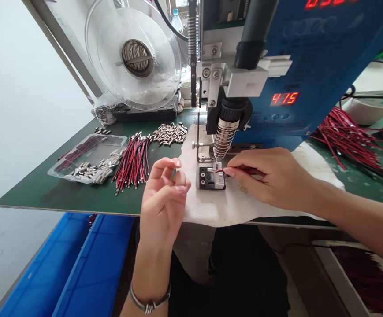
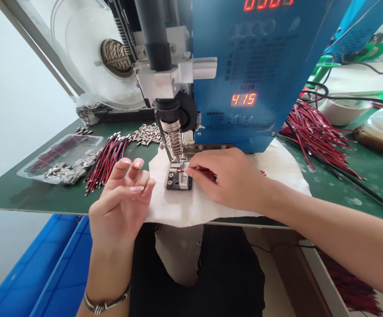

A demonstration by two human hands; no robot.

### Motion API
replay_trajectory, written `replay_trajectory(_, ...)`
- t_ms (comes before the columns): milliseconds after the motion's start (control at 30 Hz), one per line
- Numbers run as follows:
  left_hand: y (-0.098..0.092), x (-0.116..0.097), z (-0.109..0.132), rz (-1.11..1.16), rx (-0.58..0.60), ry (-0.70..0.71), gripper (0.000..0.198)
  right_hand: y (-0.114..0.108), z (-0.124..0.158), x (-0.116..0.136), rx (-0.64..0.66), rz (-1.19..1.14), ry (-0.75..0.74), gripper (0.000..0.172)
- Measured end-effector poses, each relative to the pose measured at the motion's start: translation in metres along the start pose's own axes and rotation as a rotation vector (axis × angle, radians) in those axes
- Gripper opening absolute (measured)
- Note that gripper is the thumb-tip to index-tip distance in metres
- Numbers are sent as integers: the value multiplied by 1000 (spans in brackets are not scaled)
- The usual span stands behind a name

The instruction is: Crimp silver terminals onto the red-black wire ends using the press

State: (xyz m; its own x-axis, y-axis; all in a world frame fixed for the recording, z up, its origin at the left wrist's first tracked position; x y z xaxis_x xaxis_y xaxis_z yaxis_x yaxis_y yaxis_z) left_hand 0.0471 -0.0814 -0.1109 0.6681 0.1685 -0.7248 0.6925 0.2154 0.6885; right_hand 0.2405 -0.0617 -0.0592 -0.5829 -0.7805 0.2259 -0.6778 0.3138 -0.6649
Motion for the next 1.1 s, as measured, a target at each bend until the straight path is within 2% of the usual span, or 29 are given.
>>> replay_trajectory(167, 0, 2, 0, -64, -60, 40, 32, 2, -1, -1, -8, -4, 10, 23)
replay_trajectory(333, 1, -6, 5, -272, -10, 250, 28, 2, -2, -2, 8, -3, 30, 23)
replay_trajectory(467, -9, -19, -1, -500, 10, 380, 30, 2, -2, -4, 43, 5, 69, 23)
replay_trajectory(600, -19, -21, -12, -577, 49, 271, 30, 2, -1, -6, 43, 4, 86, 24)
replay_trajectory(733, -21, -18, -14, -629, 23, 202, 21, 3, -2, -6, 52, 9, 83, 23)
replay_trajectory(833, -22, -16, -13, -661, -5, 197, 11, 3, -2, -6, 43, 14, 74, 24)
replay_trajectory(1100, -26, -17, -14, -738, -6, 242, 19, 3, -3, -7, 45, 2, 76, 22)
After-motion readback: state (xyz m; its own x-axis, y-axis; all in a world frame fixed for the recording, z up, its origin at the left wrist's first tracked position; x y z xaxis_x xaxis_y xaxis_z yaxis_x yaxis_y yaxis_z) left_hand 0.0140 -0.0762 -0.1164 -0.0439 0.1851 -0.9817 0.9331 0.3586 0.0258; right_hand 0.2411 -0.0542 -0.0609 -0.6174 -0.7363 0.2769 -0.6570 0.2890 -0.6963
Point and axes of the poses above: each hand's wrist, its own z-axis away from the middle knuckle, its own y-axis out of the palm, x = y × z, the point moved 5 cm from there along -z, towards the middle knuckle, and after that the axes turned 13 degrees about -x, right-handed, at the moved point
